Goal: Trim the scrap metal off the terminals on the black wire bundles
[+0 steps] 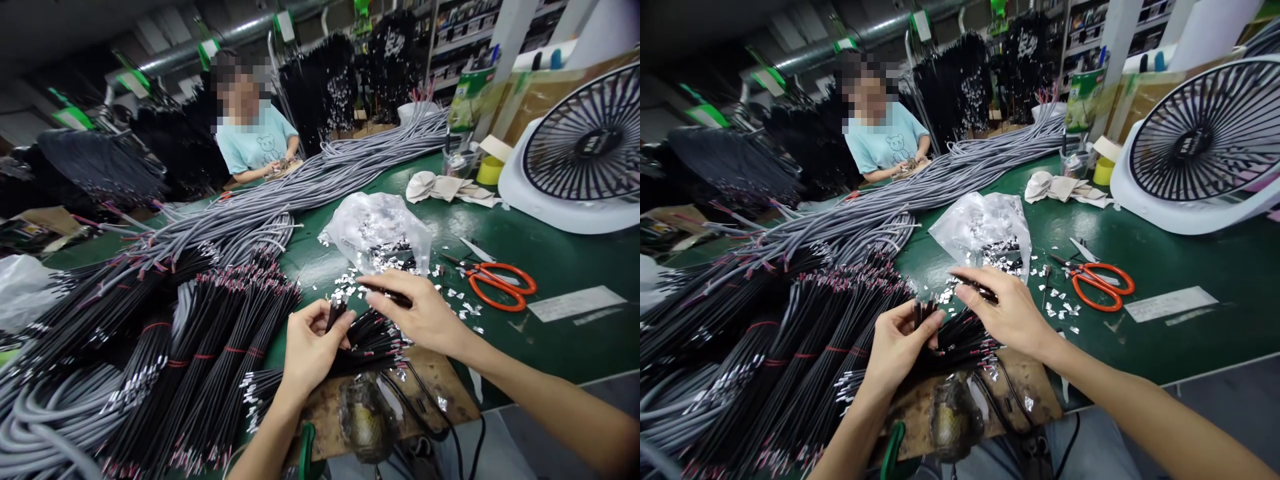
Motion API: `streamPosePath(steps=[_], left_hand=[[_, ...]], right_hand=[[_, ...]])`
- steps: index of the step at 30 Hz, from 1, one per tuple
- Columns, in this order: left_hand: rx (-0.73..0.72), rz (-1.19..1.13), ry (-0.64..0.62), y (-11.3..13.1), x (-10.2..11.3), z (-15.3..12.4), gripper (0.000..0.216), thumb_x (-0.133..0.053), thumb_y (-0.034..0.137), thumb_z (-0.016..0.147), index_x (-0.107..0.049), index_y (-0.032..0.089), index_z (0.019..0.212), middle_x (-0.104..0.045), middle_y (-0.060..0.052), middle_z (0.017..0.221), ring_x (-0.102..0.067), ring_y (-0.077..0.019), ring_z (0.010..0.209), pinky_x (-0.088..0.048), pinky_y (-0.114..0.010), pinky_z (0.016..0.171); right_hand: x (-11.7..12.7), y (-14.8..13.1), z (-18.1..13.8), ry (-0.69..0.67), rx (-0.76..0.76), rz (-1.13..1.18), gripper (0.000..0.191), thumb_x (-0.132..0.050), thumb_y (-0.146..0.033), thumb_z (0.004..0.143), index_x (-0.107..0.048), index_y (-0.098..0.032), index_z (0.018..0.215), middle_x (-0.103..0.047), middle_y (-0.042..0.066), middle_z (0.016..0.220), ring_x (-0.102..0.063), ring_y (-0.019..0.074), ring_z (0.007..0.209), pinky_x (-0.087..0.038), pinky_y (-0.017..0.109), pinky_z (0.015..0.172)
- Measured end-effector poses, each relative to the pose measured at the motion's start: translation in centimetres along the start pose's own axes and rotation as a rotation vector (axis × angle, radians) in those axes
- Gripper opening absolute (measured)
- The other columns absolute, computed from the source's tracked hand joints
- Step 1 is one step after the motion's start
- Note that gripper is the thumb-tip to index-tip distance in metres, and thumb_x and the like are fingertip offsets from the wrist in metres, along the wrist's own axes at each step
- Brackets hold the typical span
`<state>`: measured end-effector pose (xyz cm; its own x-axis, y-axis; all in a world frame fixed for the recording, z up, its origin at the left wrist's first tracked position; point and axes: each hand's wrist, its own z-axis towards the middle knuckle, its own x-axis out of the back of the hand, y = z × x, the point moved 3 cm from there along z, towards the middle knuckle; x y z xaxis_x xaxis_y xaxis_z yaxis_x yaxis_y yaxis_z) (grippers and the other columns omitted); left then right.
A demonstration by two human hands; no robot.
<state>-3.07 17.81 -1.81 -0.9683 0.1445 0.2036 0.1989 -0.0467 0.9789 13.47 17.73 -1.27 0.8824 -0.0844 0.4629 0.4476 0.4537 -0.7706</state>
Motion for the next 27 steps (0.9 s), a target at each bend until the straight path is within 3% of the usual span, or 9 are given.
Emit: streamPosePath(steps=[5,23,27], left_hand=[[-0.004,-0.028,0.027,0.10,0.03,-0.17,0.021,-0.069,0.023,0.067,-0.052,0.013,0.059,-0.048,0.007,0.048,-0.049,-0.0059,0.041,-0.042,-0.017,0.042],[-0.022,0.041,0.101,-0.41,0.12,-0.14,0.041,-0.075,0.026,0.059,-0.035,0.017,0.051,-0.041,0.007,0.048,-0.043,-0.0063,0.045,-0.040,-0.019,0.045],[-0.011,0.029,0.056,-0.36,0.38,-0.11,0.031,-0.074,0.025,0.062,-0.046,0.016,0.053,-0.051,0.005,0.048,-0.050,-0.0082,0.044,-0.041,-0.019,0.045]], right_hand=[[-0.64,-0.31,-0.33,-0.117,0.034,-0.079,0.026,-0.053,-0.032,0.084,-0.067,-0.021,0.103,-0.066,0.004,0.084,-0.059,0.0161,0.077,-0.045,0.029,0.068],[-1.13,-0.60,-0.54,-0.107,0.063,-0.043,0.022,-0.054,-0.029,0.085,-0.070,-0.020,0.096,-0.068,0.003,0.076,-0.060,0.0141,0.070,-0.043,0.025,0.062],[-1.03,-0.65,-0.59,-0.092,0.063,-0.065,0.021,-0.053,-0.029,0.085,-0.070,-0.021,0.096,-0.068,0.003,0.079,-0.060,0.0143,0.072,-0.044,0.026,0.063]])
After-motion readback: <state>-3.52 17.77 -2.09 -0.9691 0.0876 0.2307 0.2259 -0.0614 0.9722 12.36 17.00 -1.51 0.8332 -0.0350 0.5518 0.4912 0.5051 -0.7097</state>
